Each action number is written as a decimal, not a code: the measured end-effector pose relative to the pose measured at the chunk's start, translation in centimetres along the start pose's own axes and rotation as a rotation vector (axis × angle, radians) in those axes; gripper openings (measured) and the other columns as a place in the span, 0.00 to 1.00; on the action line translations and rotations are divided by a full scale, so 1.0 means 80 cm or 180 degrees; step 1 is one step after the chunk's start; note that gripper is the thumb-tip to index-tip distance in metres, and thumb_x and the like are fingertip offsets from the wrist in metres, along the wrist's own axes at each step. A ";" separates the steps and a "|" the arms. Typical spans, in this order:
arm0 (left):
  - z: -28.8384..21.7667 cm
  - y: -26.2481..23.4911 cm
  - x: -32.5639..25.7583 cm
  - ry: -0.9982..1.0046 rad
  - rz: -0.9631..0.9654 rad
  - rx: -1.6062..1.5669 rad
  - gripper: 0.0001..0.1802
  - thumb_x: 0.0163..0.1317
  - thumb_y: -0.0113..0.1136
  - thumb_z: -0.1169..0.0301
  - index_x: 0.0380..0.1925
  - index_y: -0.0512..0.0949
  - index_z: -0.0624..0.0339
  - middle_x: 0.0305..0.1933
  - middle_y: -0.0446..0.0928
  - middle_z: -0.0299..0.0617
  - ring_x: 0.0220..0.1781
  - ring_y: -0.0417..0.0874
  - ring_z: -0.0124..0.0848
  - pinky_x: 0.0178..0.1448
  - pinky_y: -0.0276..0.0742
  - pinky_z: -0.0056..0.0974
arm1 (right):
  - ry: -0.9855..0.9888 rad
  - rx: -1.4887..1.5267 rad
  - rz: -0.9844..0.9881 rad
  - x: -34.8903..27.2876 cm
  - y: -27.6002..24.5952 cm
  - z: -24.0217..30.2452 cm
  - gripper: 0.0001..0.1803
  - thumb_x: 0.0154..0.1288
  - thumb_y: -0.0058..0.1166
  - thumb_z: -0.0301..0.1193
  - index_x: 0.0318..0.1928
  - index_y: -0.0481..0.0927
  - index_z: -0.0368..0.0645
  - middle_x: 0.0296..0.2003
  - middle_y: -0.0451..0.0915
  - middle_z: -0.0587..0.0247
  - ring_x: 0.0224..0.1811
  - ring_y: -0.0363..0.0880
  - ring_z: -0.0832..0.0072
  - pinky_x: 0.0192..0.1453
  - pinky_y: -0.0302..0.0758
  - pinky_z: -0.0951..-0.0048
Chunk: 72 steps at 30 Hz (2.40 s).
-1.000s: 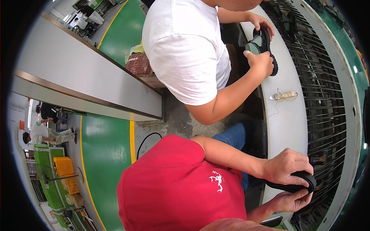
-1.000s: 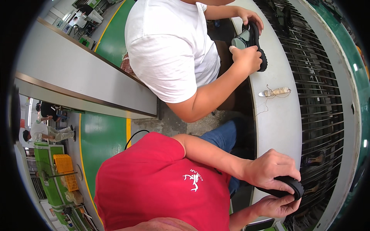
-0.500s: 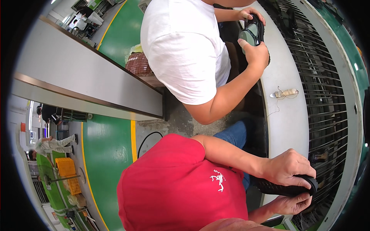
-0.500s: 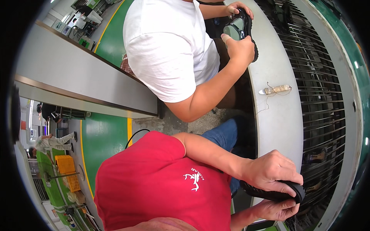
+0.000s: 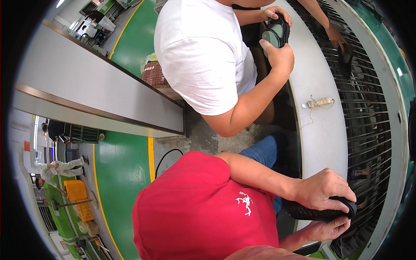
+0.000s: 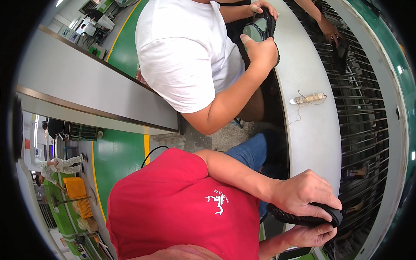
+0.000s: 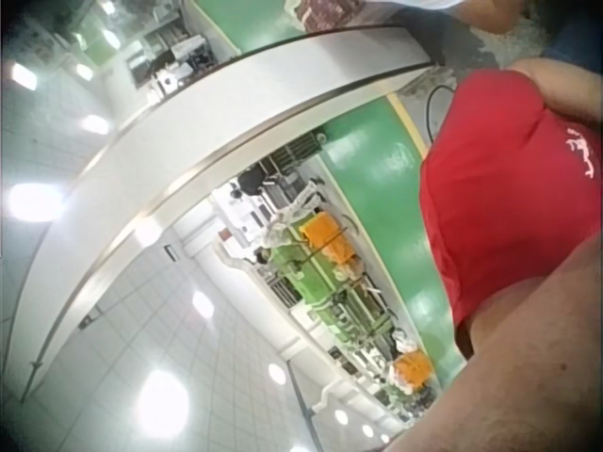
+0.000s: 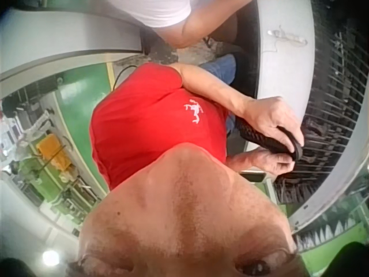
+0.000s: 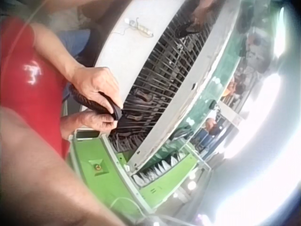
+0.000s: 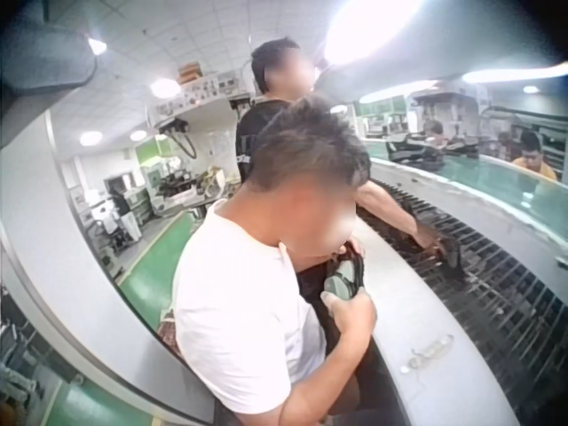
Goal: The person wipes the sole and upper of a black shoe with a dark cloth, then places it on a conveyor belt. They repeat this process with a second shoe, handling each shoe one at a time and rotating it to clean different surfaces before moving it along the line.
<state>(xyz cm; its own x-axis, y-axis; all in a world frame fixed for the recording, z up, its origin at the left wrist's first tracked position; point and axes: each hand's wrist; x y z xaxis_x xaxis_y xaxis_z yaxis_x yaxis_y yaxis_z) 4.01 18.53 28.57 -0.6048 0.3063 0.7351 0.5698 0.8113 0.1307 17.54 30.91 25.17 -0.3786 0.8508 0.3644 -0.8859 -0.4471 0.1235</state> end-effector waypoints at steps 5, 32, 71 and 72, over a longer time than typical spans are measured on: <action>0.009 0.008 -0.003 -0.0280 -0.0019 -0.0453 0.17 0.65 0.79 0.68 0.50 0.90 0.63 0.40 0.90 0.49 0.40 0.91 0.47 0.45 0.86 0.42 | 0.0221 0.0074 0.0018 -0.002 0.000 0.000 0.20 0.89 0.53 0.42 0.55 0.81 0.35 0.52 0.86 0.55 0.51 0.86 0.71 0.57 0.87 0.67; 0.240 0.018 -0.035 -0.2044 -0.0432 0.0882 0.21 0.67 0.71 0.58 0.47 0.87 0.67 0.37 0.88 0.61 0.40 0.92 0.53 0.48 0.85 0.51 | 0.1256 -0.1104 0.1162 -0.017 -0.017 -0.109 0.30 0.80 0.64 0.28 0.76 0.72 0.34 0.71 0.78 0.49 0.70 0.79 0.65 0.77 0.74 0.62; 0.263 0.002 -0.039 -0.2007 -0.0023 0.1264 0.21 0.73 0.73 0.58 0.49 0.87 0.68 0.27 0.85 0.41 0.29 0.82 0.26 0.38 0.79 0.36 | 0.1927 0.2426 -0.0547 0.226 -0.151 -0.126 0.27 0.78 0.62 0.51 0.63 0.81 0.43 0.47 0.87 0.54 0.47 0.88 0.59 0.50 0.90 0.49; 0.265 0.001 -0.040 -0.1988 -0.0020 0.1266 0.21 0.73 0.73 0.58 0.49 0.87 0.69 0.27 0.85 0.40 0.29 0.82 0.24 0.37 0.79 0.35 | 0.1822 0.2607 -0.0377 0.200 -0.140 -0.101 0.28 0.78 0.61 0.53 0.62 0.81 0.43 0.47 0.87 0.54 0.47 0.89 0.58 0.51 0.90 0.47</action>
<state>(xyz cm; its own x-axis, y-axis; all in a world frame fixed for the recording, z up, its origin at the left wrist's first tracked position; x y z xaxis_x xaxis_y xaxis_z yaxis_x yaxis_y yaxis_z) -5.79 28.19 12.10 -0.8790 0.4310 0.2040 0.3923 0.8968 -0.2045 19.25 51.75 22.18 -0.5626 0.8105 -0.1630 -0.5505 -0.2202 0.8053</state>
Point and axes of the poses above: each hand's wrist, its own x-axis towards the middle knuckle, its own y-axis out of the palm, z = x × y
